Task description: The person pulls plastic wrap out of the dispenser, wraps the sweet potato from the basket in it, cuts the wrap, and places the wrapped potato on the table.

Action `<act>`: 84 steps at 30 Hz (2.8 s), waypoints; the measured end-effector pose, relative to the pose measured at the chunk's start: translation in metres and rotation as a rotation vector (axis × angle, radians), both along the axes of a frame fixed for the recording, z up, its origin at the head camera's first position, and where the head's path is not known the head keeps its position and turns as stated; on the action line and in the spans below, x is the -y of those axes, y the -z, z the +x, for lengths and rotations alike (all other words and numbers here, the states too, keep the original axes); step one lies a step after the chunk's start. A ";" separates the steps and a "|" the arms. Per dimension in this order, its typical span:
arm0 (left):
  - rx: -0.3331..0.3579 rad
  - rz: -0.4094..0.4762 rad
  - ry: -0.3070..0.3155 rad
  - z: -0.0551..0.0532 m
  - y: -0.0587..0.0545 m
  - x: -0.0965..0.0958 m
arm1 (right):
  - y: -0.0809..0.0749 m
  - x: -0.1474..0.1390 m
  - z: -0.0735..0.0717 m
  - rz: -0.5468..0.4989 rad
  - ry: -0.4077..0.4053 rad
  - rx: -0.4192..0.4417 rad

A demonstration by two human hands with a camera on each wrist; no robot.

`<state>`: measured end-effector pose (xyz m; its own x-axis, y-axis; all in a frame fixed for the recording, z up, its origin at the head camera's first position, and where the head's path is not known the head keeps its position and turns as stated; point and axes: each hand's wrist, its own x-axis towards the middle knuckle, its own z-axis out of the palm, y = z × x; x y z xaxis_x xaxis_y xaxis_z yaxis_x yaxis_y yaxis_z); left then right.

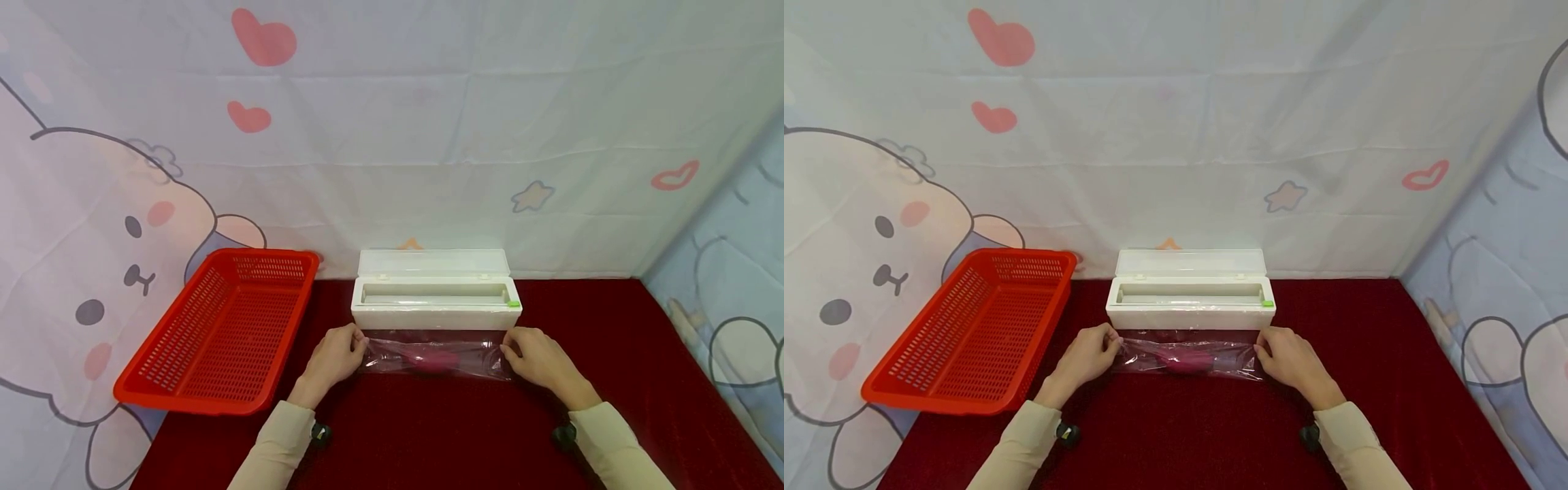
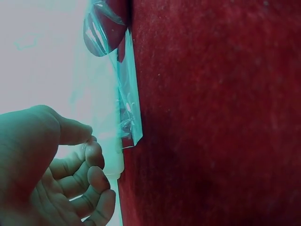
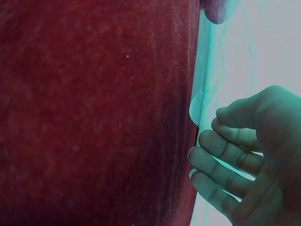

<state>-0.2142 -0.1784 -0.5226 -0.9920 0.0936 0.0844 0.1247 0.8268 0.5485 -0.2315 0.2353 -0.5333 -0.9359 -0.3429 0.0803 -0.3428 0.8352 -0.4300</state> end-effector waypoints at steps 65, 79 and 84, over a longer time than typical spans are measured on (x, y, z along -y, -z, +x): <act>0.114 -0.026 -0.063 0.001 -0.005 0.008 | 0.002 -0.007 -0.006 0.062 0.090 0.012; 0.098 -0.026 -0.077 0.003 -0.023 0.008 | -0.004 -0.009 -0.004 0.028 0.095 -0.059; 0.022 -0.036 -0.068 0.006 -0.031 0.003 | -0.010 -0.011 -0.002 0.016 0.093 -0.110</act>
